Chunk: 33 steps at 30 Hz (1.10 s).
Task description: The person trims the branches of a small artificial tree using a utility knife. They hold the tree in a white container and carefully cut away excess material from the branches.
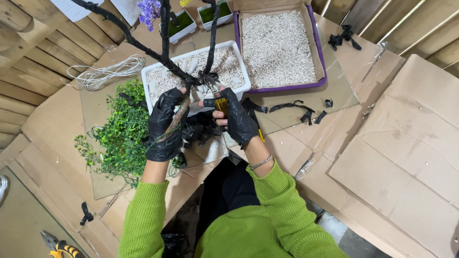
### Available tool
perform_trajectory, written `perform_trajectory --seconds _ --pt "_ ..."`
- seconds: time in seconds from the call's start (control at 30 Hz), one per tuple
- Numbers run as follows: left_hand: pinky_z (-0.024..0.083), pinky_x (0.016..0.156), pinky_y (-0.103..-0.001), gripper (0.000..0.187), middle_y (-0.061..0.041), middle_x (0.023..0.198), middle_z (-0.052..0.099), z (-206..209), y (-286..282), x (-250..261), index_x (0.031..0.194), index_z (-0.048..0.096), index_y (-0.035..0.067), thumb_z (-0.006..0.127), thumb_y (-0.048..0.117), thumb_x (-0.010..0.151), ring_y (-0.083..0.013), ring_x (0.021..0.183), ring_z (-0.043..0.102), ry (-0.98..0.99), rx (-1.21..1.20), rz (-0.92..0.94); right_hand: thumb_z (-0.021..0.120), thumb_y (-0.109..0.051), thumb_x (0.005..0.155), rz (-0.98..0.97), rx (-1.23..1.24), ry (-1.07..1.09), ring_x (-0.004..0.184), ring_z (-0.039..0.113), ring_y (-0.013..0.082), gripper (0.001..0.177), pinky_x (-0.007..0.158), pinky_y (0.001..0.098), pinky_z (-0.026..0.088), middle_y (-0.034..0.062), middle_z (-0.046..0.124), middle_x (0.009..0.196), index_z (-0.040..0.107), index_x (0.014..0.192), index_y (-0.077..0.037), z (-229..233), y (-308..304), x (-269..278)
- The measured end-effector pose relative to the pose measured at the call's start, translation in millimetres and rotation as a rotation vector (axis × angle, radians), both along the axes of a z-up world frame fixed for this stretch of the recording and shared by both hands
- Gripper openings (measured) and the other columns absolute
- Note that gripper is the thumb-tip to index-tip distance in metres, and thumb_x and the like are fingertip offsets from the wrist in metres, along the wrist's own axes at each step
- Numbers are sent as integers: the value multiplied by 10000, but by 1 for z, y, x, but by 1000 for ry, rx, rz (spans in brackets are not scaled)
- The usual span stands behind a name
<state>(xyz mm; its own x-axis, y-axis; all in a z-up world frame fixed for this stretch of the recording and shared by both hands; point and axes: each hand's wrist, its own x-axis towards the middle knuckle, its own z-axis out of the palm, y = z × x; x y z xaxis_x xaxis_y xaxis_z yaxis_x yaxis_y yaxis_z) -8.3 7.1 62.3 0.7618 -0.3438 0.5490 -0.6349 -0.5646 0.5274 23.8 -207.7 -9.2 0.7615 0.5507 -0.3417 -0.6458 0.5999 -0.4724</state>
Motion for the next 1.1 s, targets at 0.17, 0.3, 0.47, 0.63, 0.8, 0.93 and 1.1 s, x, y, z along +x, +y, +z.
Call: perform_trajectory --seconds 0.17,0.3,0.47,0.63,0.8,0.93,1.1 --pt "474 1073 -390 424 -192 1207 722 -38 -11 12 1254 757 131 813 341 890 -358 1136 631 -140 -105 303 483 -686 902 -17 36 -27 446 437 170 494 345 264 276 49 459 758 574 1117 -251 15 0 -9" --pt "569 979 -438 276 -157 1218 696 -16 -9 -4 1259 671 49 735 77 993 -333 1128 699 -140 -198 99 525 -426 978 -250 189 -138 496 458 68 752 343 164 305 244 606 1216 140 1613 -313 -5 12 -18" --pt "568 990 -453 314 -193 1244 665 -26 -7 0 1289 635 30 720 82 992 -362 1152 675 -12 -306 34 494 -740 889 -19 -155 -15 388 406 153 610 326 242 240 -11 409 605 719 1052 -197 39 6 3" --pt "567 1005 -474 365 -239 1278 626 -33 -7 5 1328 589 5 701 88 990 -399 1184 644 144 -441 -47 536 -738 866 -57 -214 -57 381 403 123 617 326 241 219 -36 410 601 712 1141 -214 50 13 18" --pt "565 1024 -501 436 -301 1323 574 -44 -14 7 1380 528 -28 675 97 988 -449 1226 603 366 -616 -174 543 -720 870 -45 -244 -63 355 384 116 690 314 241 207 -52 407 559 719 1184 -131 55 12 25" --pt "565 1034 -514 473 -332 1345 548 -52 -10 11 1406 497 -44 663 101 987 -473 1247 583 482 -697 -233 558 -217 1009 -237 167 -189 517 473 78 492 363 175 350 238 601 1268 424 1478 -276 21 14 17" --pt "563 1054 -541 546 -394 1391 496 -62 8 25 1458 437 -77 637 109 986 -523 1289 543 719 -864 -361 566 -706 868 -10 -236 -52 364 416 117 699 322 229 263 -45 415 563 703 1223 -120 61 8 9"
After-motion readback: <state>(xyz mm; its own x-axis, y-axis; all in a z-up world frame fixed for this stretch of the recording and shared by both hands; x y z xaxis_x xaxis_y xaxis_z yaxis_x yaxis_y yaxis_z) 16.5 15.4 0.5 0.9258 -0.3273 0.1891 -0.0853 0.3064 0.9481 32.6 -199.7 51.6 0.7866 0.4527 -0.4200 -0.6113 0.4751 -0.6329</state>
